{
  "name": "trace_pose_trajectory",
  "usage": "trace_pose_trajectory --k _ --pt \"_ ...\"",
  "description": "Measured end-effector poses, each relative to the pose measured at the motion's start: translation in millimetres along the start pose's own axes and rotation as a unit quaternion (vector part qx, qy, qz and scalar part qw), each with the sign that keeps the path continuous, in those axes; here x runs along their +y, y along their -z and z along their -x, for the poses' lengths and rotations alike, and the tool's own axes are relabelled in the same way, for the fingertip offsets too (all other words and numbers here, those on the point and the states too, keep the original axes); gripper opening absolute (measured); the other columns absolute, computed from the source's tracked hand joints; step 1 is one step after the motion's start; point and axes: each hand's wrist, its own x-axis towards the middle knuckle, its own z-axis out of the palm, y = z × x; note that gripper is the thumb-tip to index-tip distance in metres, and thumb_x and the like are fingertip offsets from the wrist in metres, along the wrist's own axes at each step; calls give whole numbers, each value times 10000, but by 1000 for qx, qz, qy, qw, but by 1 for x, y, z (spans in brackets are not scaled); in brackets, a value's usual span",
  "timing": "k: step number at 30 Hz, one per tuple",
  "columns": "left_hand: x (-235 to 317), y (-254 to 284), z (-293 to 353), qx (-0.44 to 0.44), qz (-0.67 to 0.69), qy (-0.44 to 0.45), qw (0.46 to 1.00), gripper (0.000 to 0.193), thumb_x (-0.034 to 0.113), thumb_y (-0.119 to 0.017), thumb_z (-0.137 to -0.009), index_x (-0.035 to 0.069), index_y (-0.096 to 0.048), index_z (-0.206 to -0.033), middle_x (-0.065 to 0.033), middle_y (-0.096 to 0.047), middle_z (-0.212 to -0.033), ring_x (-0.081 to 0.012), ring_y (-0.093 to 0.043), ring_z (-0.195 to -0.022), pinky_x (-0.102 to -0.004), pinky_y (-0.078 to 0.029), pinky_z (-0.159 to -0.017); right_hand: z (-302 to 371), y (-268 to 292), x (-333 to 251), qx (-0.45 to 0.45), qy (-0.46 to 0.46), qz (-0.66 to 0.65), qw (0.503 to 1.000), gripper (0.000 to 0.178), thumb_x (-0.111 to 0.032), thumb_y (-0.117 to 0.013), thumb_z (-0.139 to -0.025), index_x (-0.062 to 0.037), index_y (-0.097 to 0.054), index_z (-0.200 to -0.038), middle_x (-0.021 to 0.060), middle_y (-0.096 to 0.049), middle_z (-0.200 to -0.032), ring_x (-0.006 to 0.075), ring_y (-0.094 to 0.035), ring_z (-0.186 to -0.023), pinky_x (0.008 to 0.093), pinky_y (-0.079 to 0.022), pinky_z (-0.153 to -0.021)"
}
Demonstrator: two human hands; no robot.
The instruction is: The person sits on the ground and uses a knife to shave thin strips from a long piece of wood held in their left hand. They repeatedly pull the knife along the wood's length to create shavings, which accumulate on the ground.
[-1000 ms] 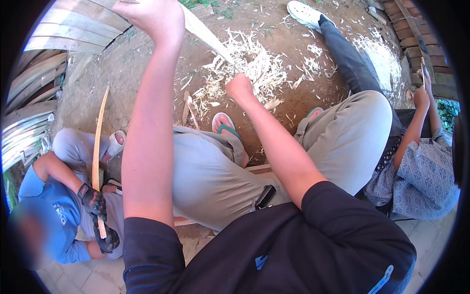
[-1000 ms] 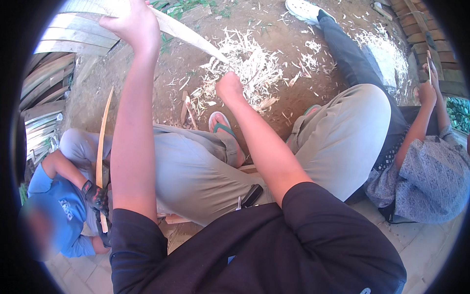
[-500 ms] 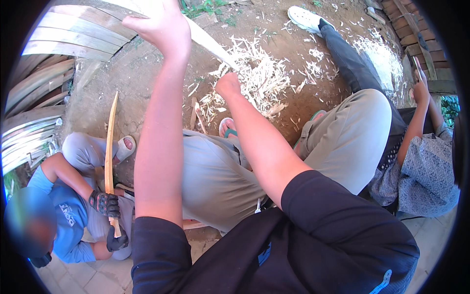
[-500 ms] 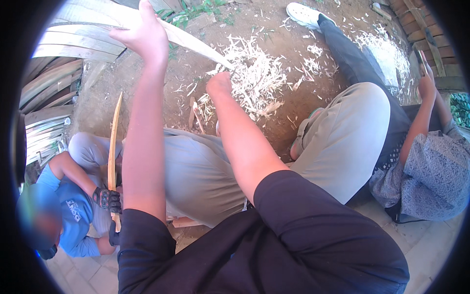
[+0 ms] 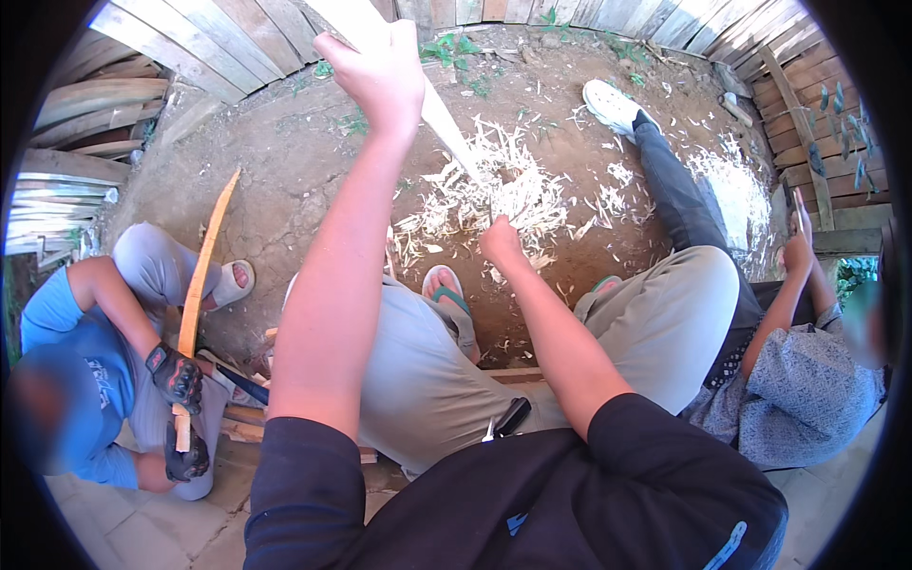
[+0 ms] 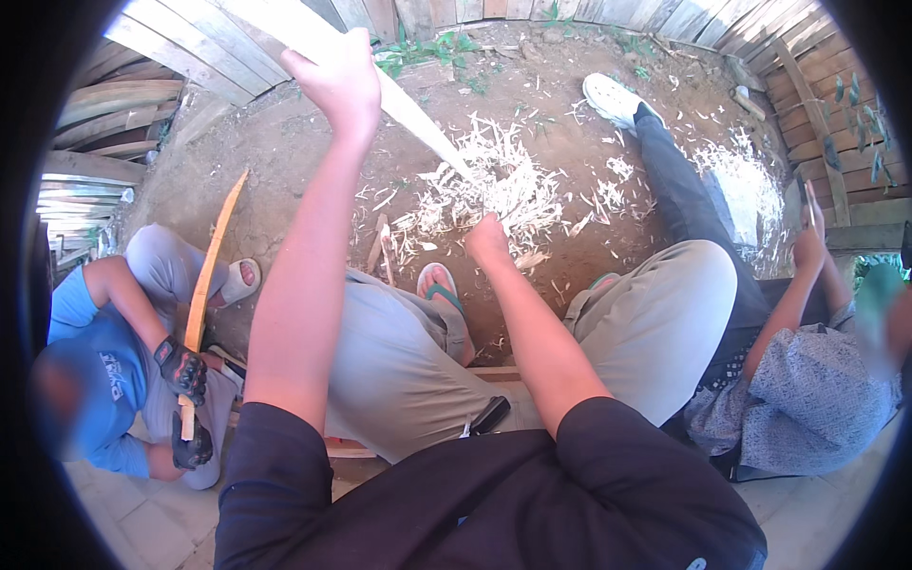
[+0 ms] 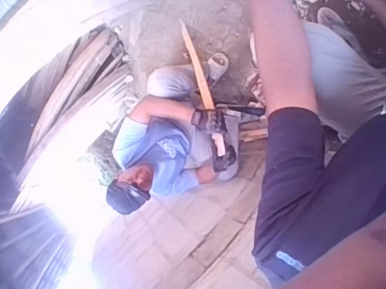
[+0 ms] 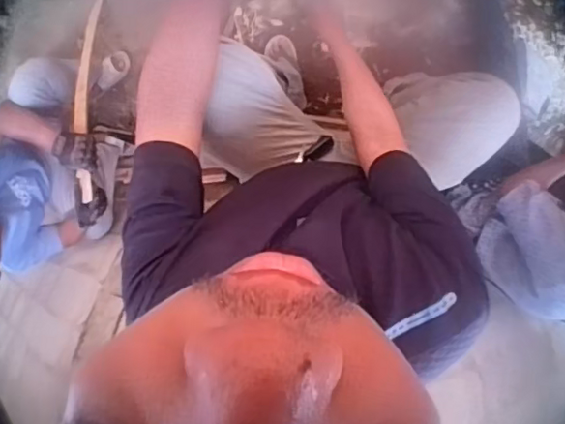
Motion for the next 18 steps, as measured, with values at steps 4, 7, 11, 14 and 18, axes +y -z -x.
trace_pose_trajectory --k 4,7,11,14,18 --pt "-10 1 -7 29 -63 -74 995 441 131 -754 -800 -69 -485 -1087 -156 -662 -892 -241 -666 -800 -370 -540 -768 -3 55 -13 -21 18 84 996 368 -110 -606 -917 62 -588 -1242 289 -686 -1203 413 -666 -1168 480 -540 -988" --pt "-13 6 -11 9 -101 -105 989 403 121 -757 -838 -67 -541 -1123 -160 -676 -952 -245 -665 -854 -368 -542 -787 -13 120 -31 -69 97 232 965 295 -161 -562 -986 54 -619 -1179 268 -689 -1211 395 -680 -1139 473 -540 -997" --pt "-7 -2 -14 -56 43 -54 996 377 122 -746 -852 -37 -588 -1155 -139 -662 -991 -257 -652 -927 -404 -525 -834 -43 192 -33 15 268 404 874 347 -271 -689 -929 -8 -660 -1153 201 -723 -1150 362 -705 -1064 476 -561 -923" --pt "-19 -7 -15 -101 95 -47 989 337 125 -748 -843 -30 -636 -1120 -121 -697 -956 -236 -678 -895 -386 -540 -805 -15 246 -57 -7 330 430 840 215 -176 -586 -943 -35 -702 -1057 194 -748 -984 370 -726 -979 463 -568 -891" --pt "2 1 -14 -174 47 28 983 280 167 -776 -838 -6 -722 -1051 -99 -758 -937 -195 -711 -856 -362 -563 -781 17 285 -77 -36 360 450 817 206 -250 -703 -864 -115 -733 -1016 171 -750 -936 352 -730 -937 458 -567 -857"
